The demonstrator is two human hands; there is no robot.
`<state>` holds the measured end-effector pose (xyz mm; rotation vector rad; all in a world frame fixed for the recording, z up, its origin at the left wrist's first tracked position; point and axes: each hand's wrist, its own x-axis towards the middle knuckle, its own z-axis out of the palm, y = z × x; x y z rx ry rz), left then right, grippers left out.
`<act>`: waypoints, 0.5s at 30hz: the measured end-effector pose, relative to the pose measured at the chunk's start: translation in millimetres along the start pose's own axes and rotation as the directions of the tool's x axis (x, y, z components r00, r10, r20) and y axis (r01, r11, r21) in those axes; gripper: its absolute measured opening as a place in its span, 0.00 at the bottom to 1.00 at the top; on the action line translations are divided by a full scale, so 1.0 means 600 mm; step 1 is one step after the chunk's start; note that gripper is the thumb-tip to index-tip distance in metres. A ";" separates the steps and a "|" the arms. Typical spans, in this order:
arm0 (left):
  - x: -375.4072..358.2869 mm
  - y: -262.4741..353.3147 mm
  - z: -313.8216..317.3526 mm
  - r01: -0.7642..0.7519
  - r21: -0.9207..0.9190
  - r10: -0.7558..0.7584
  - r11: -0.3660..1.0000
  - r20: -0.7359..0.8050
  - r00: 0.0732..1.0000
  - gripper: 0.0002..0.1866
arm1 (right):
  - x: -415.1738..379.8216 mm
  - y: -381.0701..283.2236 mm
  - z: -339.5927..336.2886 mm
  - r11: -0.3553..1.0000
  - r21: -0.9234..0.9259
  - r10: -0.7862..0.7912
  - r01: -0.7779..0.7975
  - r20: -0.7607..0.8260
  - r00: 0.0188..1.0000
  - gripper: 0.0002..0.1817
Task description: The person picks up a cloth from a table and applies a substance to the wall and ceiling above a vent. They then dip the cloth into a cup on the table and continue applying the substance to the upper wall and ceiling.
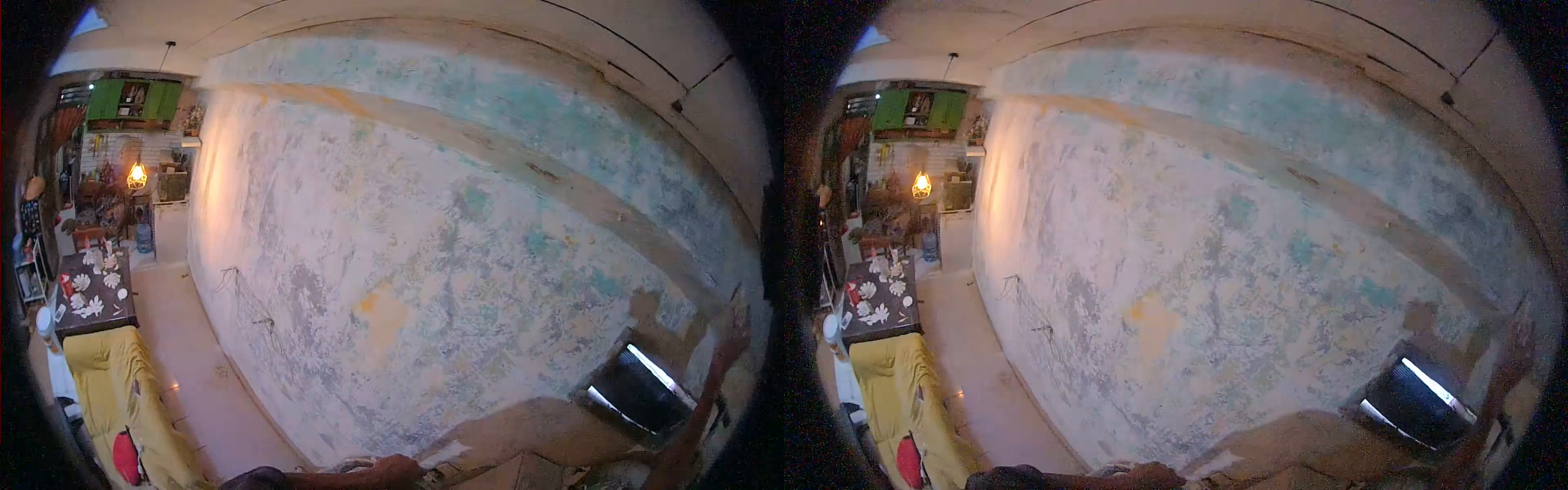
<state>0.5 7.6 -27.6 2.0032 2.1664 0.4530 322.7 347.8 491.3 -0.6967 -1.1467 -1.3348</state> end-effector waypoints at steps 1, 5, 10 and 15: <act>-0.001 -0.002 0.001 -0.008 0.036 0.007 0.999 0.018 1.000 0.22 | 0.003 -0.020 0.000 1.000 0.017 0.002 -0.002 0.000 1.000 0.17; -0.017 -0.007 -0.009 -0.062 -0.026 0.059 0.998 -0.098 0.993 0.23 | 0.019 -0.112 -0.010 0.998 0.061 -0.003 0.004 -0.016 1.000 0.18; -0.030 0.001 -0.038 -0.080 -0.253 0.062 0.964 -0.081 0.995 0.27 | 0.054 -0.222 -0.055 0.994 0.111 0.013 -0.012 -0.010 1.000 0.20; -0.012 -0.003 0.001 0.025 -0.022 -0.025 0.999 -0.008 1.000 0.29 | 0.111 -0.319 -0.152 0.651 0.675 0.348 -0.348 0.142 0.927 0.17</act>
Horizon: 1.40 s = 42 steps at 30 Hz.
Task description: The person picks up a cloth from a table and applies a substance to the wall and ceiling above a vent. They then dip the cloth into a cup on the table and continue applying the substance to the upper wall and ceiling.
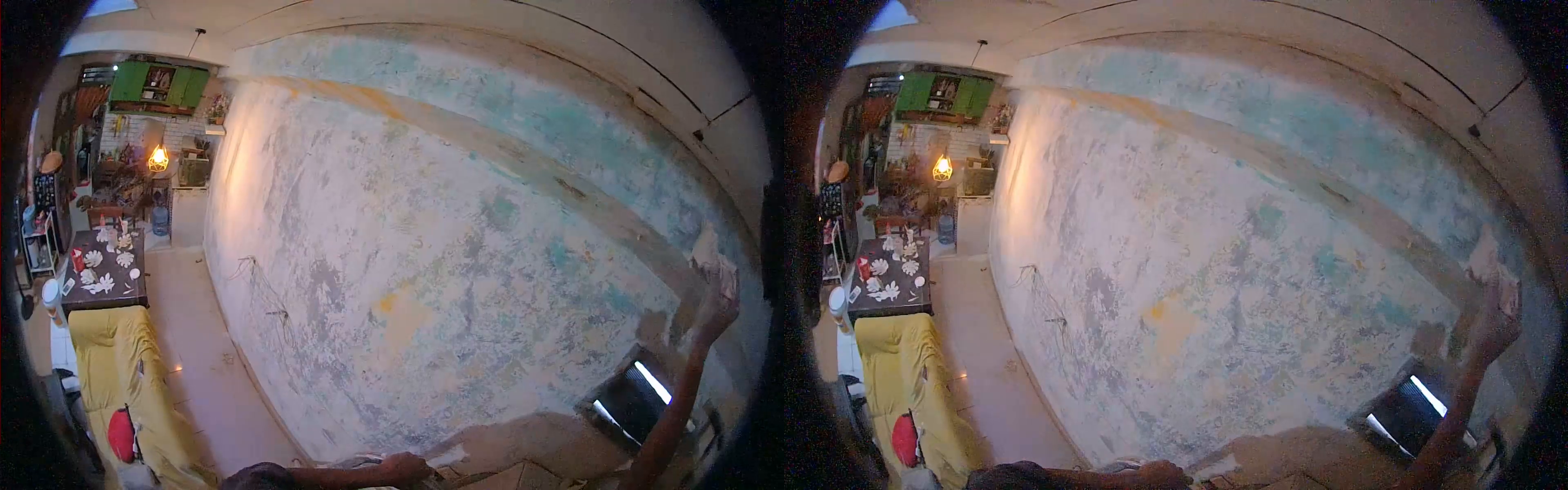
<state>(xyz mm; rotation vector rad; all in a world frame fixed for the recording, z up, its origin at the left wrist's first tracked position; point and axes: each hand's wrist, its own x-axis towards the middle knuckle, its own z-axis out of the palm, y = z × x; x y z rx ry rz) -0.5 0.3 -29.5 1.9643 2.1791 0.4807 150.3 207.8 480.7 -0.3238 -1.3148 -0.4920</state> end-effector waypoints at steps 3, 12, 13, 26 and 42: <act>0.013 -0.014 0.024 -0.044 0.016 0.044 0.999 -0.046 0.998 0.30 | 0.019 0.067 0.001 0.889 0.431 0.125 -0.152 0.090 0.988 0.14; 0.003 -0.015 0.012 -0.105 -0.019 0.103 0.994 -0.084 0.991 0.28 | 0.060 0.365 -0.111 0.786 -0.406 -0.467 0.466 0.103 0.878 0.12; 0.005 -0.016 0.013 -0.139 -0.016 0.137 0.990 -0.097 0.986 0.27 | 0.065 0.382 -0.129 0.788 -0.425 -0.443 0.447 0.114 0.889 0.12; -0.016 0.024 -0.067 -0.225 -0.171 0.218 0.959 -0.063 0.974 0.21 | 0.035 0.275 -0.182 0.952 -0.254 -0.157 0.173 0.081 0.984 0.16; -0.015 0.031 -0.048 -0.249 -0.046 0.233 0.967 -0.225 0.946 0.21 | 0.072 0.069 -0.063 0.896 0.412 -0.133 0.164 -0.103 0.986 0.10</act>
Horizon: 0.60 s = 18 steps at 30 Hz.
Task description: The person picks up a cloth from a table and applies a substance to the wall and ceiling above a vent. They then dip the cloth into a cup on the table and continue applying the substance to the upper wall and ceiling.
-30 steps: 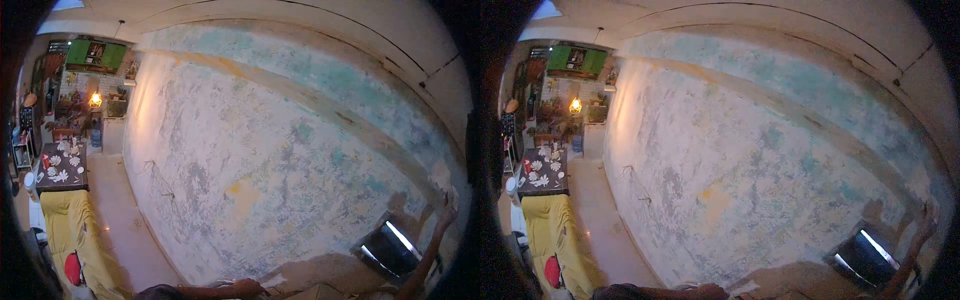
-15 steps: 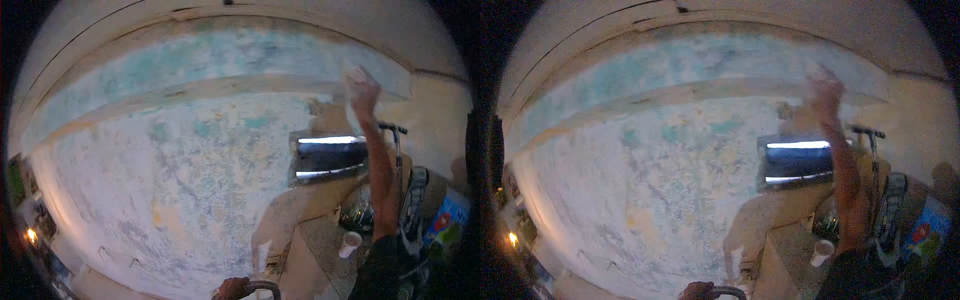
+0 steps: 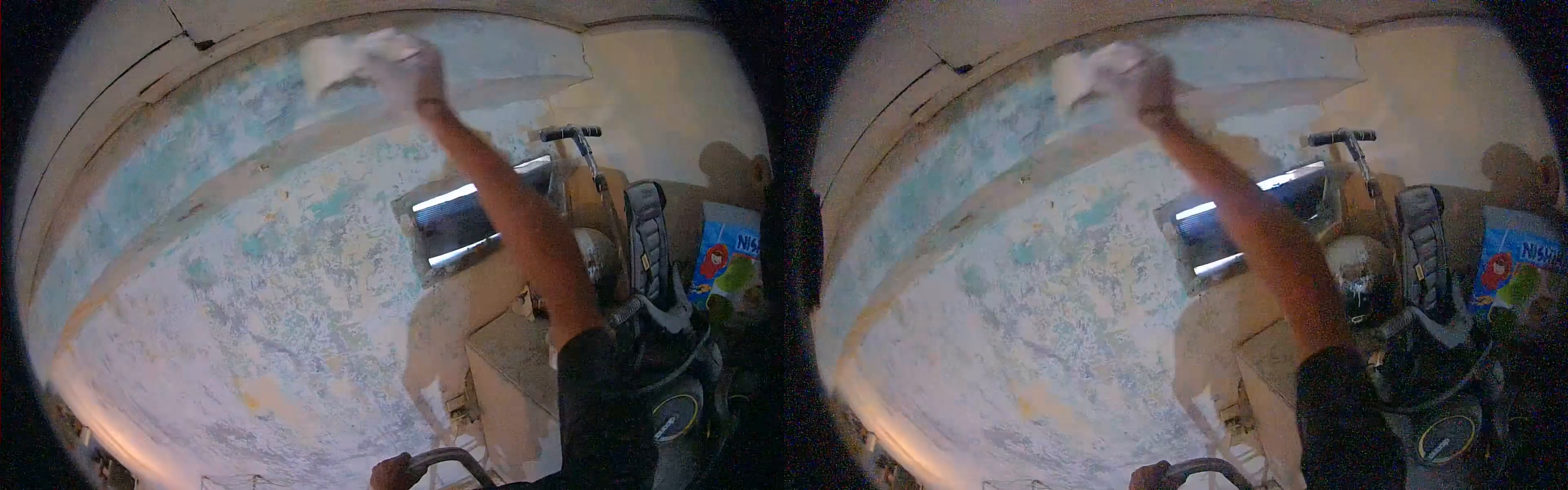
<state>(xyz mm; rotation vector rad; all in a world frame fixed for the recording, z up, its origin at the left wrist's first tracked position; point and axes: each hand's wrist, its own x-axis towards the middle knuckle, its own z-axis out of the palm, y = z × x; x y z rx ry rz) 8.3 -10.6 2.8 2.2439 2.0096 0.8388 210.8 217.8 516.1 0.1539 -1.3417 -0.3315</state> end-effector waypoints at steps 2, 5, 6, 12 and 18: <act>-0.004 -0.008 0.009 0.033 -0.059 -0.031 0.998 0.044 0.999 0.21 | 0.023 0.063 -0.085 0.714 -0.554 -0.417 0.428 0.154 0.896 0.10; -0.010 -0.045 0.058 0.031 -0.025 -0.034 0.999 -0.140 0.990 0.21 | 0.030 0.148 -0.208 0.585 -0.773 -0.205 0.246 0.153 0.967 0.12; -0.003 -0.017 0.020 0.047 -0.067 -0.049 0.997 -0.037 0.998 0.21 | 0.032 0.142 -0.235 0.471 -0.872 -0.059 0.133 0.120 0.991 0.13; -0.008 -0.047 0.060 0.023 0.040 -0.020 0.999 -0.073 0.997 0.19 | 0.034 0.199 -0.363 0.200 -0.979 0.002 0.036 0.037 0.999 0.14; 0.002 -0.051 0.033 0.099 -0.127 -0.060 0.987 0.278 0.959 0.20 | 0.080 0.253 -0.270 0.400 -0.892 -0.098 0.208 0.184 0.978 0.14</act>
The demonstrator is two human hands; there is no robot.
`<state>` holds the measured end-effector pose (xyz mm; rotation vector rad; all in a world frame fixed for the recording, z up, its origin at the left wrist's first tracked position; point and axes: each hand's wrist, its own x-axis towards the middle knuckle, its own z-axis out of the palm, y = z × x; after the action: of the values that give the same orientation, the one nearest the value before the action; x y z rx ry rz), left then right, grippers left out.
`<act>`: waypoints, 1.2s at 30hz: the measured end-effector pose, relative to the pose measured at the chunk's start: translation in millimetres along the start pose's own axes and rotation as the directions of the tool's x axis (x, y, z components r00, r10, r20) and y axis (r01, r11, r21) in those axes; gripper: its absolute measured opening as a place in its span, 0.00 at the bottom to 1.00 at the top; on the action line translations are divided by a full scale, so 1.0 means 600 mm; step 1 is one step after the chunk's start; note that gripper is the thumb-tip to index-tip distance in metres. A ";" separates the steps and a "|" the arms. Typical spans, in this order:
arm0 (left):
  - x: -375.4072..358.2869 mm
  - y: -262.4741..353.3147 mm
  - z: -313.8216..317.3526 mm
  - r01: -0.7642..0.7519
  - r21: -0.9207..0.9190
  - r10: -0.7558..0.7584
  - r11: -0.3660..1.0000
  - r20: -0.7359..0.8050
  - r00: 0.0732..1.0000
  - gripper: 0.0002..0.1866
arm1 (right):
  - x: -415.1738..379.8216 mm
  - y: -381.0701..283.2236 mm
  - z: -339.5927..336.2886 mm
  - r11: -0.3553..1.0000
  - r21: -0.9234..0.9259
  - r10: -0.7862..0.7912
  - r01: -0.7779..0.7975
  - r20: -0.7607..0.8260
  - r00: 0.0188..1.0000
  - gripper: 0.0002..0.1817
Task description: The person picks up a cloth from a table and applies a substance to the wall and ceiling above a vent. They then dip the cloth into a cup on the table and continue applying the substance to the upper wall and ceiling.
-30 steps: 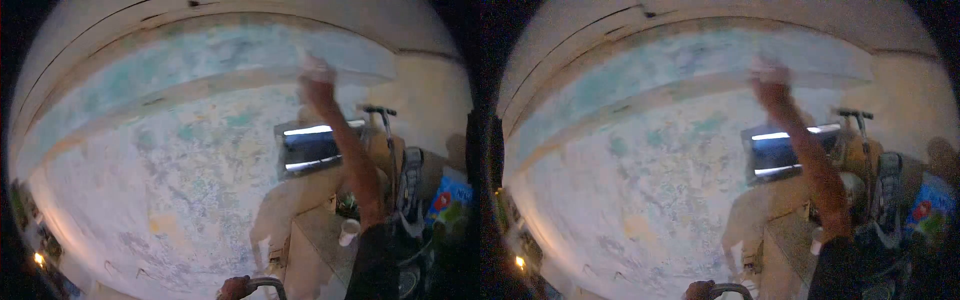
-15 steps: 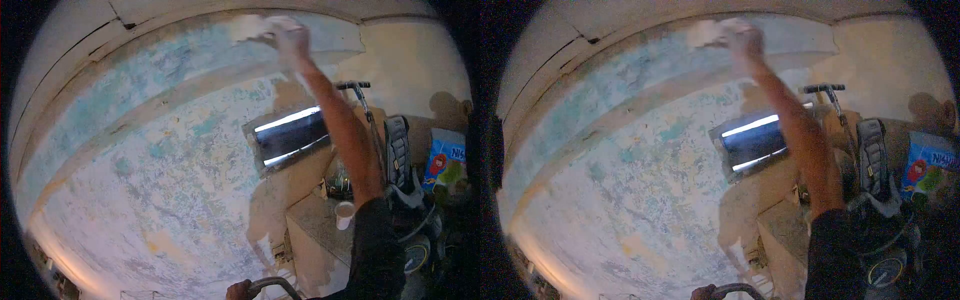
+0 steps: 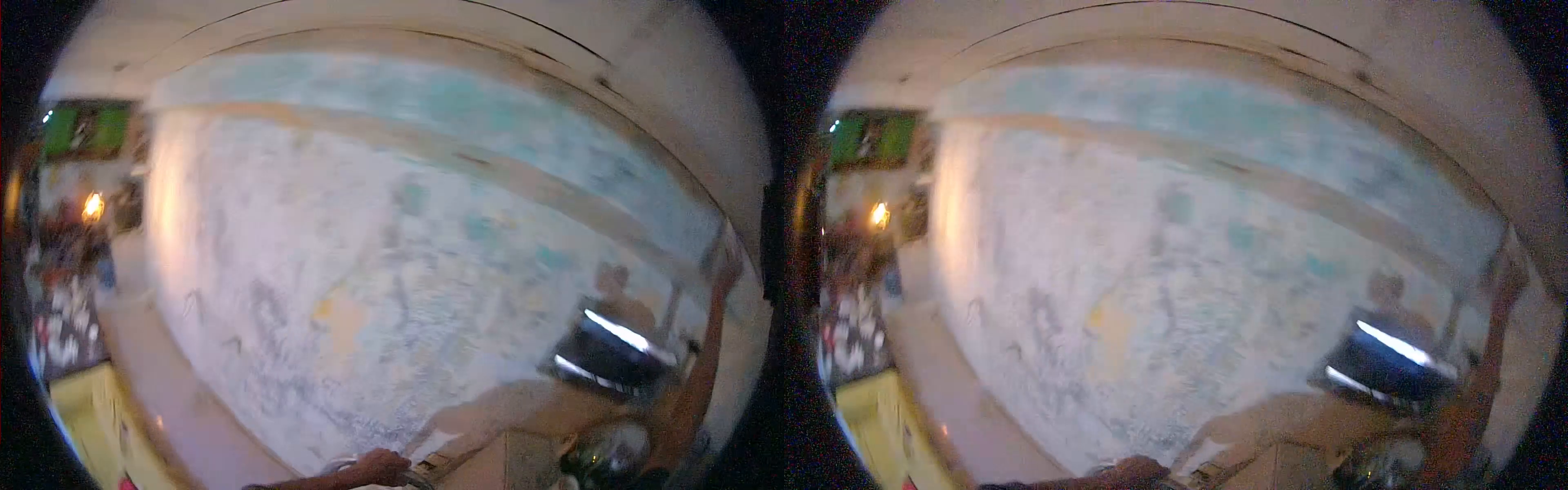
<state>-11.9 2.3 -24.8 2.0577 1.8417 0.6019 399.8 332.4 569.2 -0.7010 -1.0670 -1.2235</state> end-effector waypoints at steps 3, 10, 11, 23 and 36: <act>0.001 0.000 0.009 0.002 0.046 0.001 0.999 -0.067 0.998 0.15 | 0.043 -0.108 0.029 0.988 0.151 -0.018 0.020 -0.017 1.000 0.13; 0.054 -0.060 0.111 -0.028 0.303 0.151 0.953 -0.392 0.907 0.22 | 0.085 -0.388 -0.023 0.887 0.462 -0.009 0.003 0.011 1.000 0.13; 0.052 -0.058 0.108 -0.022 0.299 0.147 0.954 -0.400 0.905 0.22 | 0.087 -0.412 -0.031 0.870 0.492 -0.003 -0.008 0.022 1.000 0.13; 0.048 -0.036 0.075 0.141 0.163 -0.117 0.977 -0.147 0.982 0.22 | 0.111 -0.365 0.025 -0.278 0.814 0.168 -0.510 0.564 0.809 0.20; 0.018 -0.037 0.028 -0.058 0.151 0.079 0.987 -0.133 0.988 0.16 | 0.051 -0.001 0.073 0.862 0.486 0.141 -0.144 0.043 0.989 0.21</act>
<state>-22.0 16.5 -49.0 2.2336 1.9518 0.6614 387.7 359.0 613.6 -0.3789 -1.2438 -0.7732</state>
